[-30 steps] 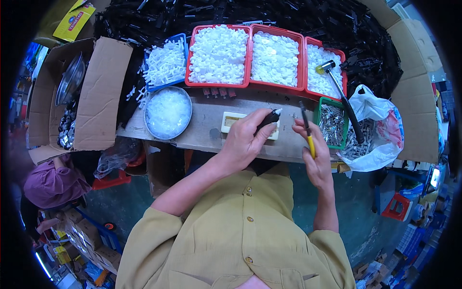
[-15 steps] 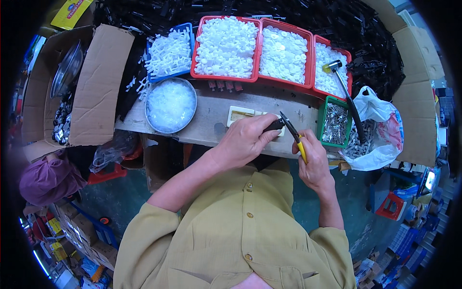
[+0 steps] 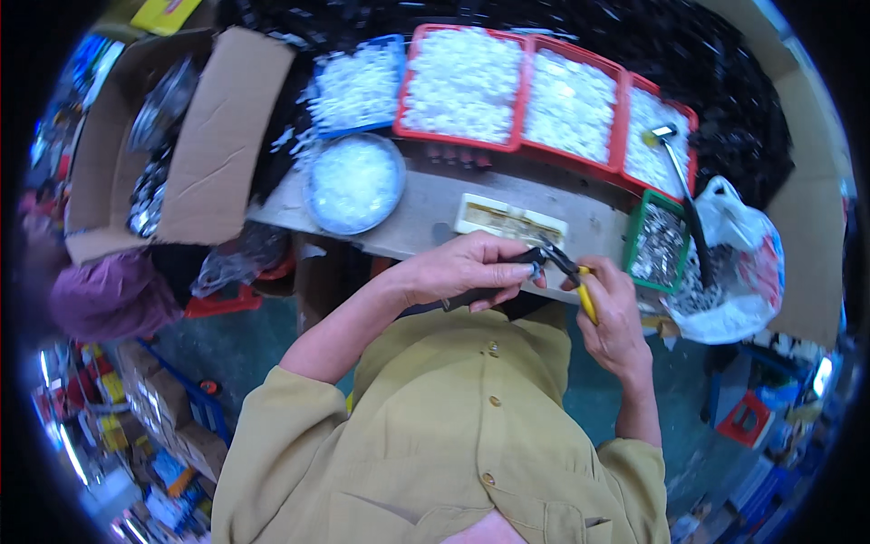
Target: The person assembles small lock mechanisms at a workbench. They place a black lock body into a wooden jig, insert a white plastic component and a metal pin, then use a hammer to tap the pin into place. The person repeats this process for multiple units, retrieving parts from nearby trays and placing finished assemblies on the table.
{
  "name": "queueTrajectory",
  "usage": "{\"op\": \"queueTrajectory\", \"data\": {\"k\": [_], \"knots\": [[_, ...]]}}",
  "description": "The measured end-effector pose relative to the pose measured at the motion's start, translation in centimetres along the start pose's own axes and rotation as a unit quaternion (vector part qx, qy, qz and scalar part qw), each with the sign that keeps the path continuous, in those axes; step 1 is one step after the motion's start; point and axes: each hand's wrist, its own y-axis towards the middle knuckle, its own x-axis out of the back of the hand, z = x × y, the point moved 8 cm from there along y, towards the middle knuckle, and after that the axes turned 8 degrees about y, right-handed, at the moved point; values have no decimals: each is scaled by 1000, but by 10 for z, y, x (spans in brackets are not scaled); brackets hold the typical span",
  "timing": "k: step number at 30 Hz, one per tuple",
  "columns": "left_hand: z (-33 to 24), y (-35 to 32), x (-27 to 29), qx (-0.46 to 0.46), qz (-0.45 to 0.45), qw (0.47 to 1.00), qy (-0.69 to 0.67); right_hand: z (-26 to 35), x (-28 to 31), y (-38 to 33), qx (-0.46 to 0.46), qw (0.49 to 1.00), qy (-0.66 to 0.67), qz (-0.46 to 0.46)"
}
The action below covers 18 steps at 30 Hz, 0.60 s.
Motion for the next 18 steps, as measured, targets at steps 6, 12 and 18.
{"op": "queueTrajectory", "data": {"k": [6, 12, 18], "knots": [[38, -116, 64, 116, -171, 910, 359, -46, -1, -3, -75, 996, -21, -38], [65, -228, 120, 249, -421, 637, 596, -65, -8, 5, -127, 976, -172, -40], [-9, -228, 128, -19, -590, 533, 606, -62, -12, 13, -106, 963, -240, -57]]}}
